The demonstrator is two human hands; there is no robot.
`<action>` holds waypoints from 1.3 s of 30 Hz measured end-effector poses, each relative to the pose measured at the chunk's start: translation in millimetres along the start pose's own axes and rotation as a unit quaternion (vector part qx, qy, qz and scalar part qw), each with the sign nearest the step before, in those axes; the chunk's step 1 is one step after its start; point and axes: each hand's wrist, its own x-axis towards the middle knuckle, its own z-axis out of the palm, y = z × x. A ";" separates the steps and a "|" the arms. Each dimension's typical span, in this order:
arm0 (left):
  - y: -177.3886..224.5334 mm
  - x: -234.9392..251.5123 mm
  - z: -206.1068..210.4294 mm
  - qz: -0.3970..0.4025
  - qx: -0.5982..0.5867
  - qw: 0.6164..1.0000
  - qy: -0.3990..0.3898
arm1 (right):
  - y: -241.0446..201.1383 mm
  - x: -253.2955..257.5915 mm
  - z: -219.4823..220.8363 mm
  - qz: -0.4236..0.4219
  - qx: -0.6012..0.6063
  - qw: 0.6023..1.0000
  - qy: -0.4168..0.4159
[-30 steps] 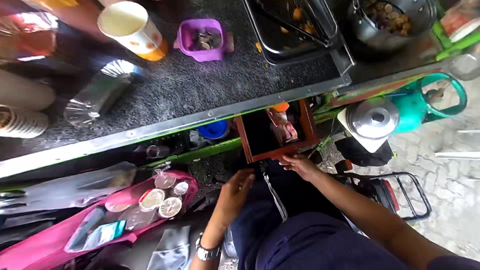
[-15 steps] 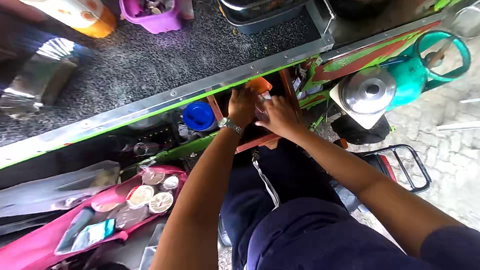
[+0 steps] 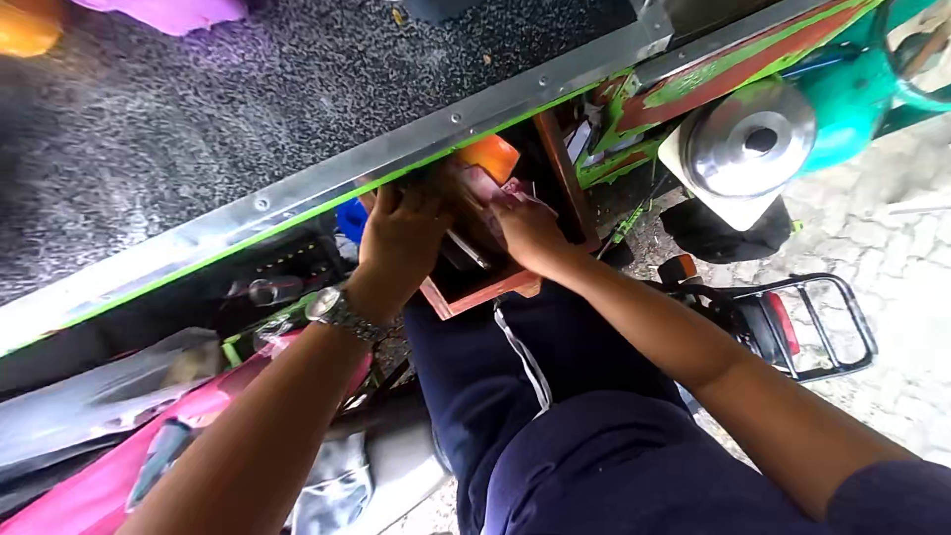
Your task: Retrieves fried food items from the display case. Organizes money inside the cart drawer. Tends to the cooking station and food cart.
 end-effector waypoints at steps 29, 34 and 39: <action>13.0 21.6 24.1 0.163 -0.069 0.979 0.104 | 65.3 -37.7 -94.5 -0.117 0.127 0.954 0.245; 3.6 15.5 22.2 0.142 -0.083 0.985 0.058 | 37.6 -4.5 -77.5 -0.224 -0.028 0.961 0.160; 2.0 10.4 17.8 0.088 -0.153 0.983 0.052 | 28.4 15.9 -53.7 -0.250 -0.228 0.941 -0.013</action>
